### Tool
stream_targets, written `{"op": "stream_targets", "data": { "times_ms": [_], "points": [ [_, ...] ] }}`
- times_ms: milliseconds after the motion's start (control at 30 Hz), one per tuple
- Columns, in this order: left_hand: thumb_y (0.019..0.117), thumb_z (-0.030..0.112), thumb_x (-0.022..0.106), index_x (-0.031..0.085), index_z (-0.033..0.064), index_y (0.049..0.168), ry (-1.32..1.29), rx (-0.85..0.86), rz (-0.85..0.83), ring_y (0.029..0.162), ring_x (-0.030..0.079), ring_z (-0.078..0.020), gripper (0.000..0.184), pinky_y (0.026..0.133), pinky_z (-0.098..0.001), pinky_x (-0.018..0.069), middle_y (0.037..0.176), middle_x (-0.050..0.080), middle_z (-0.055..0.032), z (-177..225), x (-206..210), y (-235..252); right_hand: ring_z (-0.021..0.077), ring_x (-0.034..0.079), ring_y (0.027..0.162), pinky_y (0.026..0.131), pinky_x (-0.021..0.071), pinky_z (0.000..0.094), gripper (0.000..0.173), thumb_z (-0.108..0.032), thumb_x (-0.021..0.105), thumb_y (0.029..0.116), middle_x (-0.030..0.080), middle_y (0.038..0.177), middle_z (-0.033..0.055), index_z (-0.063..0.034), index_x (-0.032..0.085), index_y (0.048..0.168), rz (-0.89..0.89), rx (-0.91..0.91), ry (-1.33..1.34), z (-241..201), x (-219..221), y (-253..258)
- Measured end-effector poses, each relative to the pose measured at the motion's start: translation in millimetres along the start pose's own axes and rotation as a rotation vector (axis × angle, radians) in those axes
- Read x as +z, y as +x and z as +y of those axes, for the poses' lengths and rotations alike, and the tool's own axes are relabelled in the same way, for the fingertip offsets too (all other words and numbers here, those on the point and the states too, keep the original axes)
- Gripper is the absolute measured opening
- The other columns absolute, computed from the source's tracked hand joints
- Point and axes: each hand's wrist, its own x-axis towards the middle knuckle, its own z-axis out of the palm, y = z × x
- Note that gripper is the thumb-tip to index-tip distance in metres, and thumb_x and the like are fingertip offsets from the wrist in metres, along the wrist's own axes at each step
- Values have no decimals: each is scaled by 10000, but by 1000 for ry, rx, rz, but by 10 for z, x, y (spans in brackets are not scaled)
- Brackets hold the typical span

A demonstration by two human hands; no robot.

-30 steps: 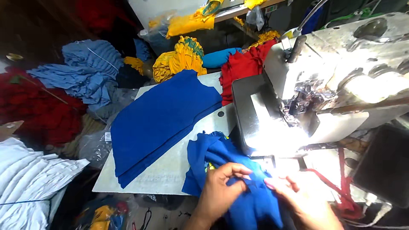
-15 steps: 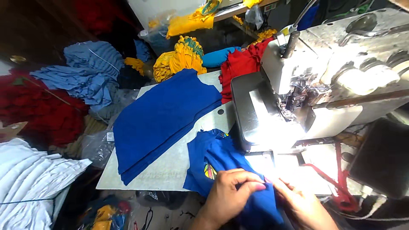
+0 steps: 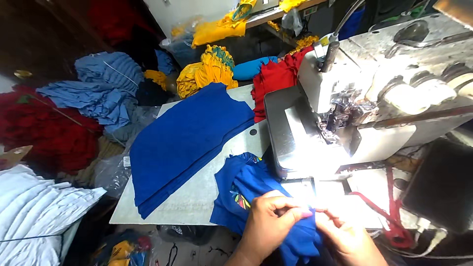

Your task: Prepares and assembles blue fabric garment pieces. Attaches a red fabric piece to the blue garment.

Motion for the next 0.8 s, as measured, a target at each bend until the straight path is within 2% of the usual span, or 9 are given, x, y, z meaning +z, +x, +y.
{"op": "stream_targets", "data": {
  "times_ms": [100,233,333,400,533,600,667,733,800],
  "points": [
    [846,156,815,803,62,872,35,-14,43,721,636,5,98,657,-135,537,819,708,12,-42,4,22,52,698,712,665,591,217,129,45,628,906,737,800,-8,-47,714,940,35,1,12,-25,26,8],
    [834,131,810,786,12,864,65,-20,53,737,635,31,125,683,-111,534,825,709,-11,32,17,53,42,692,687,633,584,211,148,48,615,906,737,791,-25,-63,711,921,48,29,-4,-109,67,-1],
    [836,153,805,768,-5,976,73,1,48,676,570,59,215,625,-105,474,812,709,18,-23,20,61,20,687,733,686,584,199,147,26,626,918,736,832,-54,-74,716,976,-8,-90,-101,23,-21,4],
    [864,186,790,790,40,1045,92,-4,9,729,573,34,233,673,-122,483,828,675,40,-39,1,59,-1,692,788,731,590,188,149,11,633,933,748,888,-72,-80,726,1005,-41,-245,-197,75,-41,10],
    [889,188,766,790,92,852,190,290,111,838,607,4,105,775,-138,497,831,676,18,221,-39,149,-72,668,923,815,560,112,118,-132,638,1005,716,1028,-112,-167,640,1118,-56,-798,-444,69,18,4],
    [940,225,735,759,121,893,207,416,103,967,633,-17,117,867,-159,526,977,681,4,374,-133,224,-25,654,1054,921,540,145,117,-175,626,1029,698,1123,-72,-149,639,1142,-95,-964,-493,-48,50,-9],
    [962,194,708,747,81,915,180,466,77,1028,626,-53,128,881,-180,542,1093,657,-37,446,-201,304,-17,621,1127,989,500,157,230,-321,574,1056,684,1156,-47,-127,664,1139,-102,-986,-614,-134,69,-24],
    [972,138,676,720,32,935,138,459,76,965,676,-77,120,816,-206,584,1054,703,-63,398,-199,361,6,638,1046,948,497,160,264,-350,620,1028,714,1058,-5,-108,706,1092,-65,-933,-711,-96,76,-13],
    [971,98,654,716,-3,956,103,429,82,931,697,-89,119,827,-235,594,963,725,-66,336,-164,392,105,682,880,852,516,200,200,-208,691,991,756,901,108,-21,760,973,-5,-881,-750,-75,143,-8]
  ]
}}
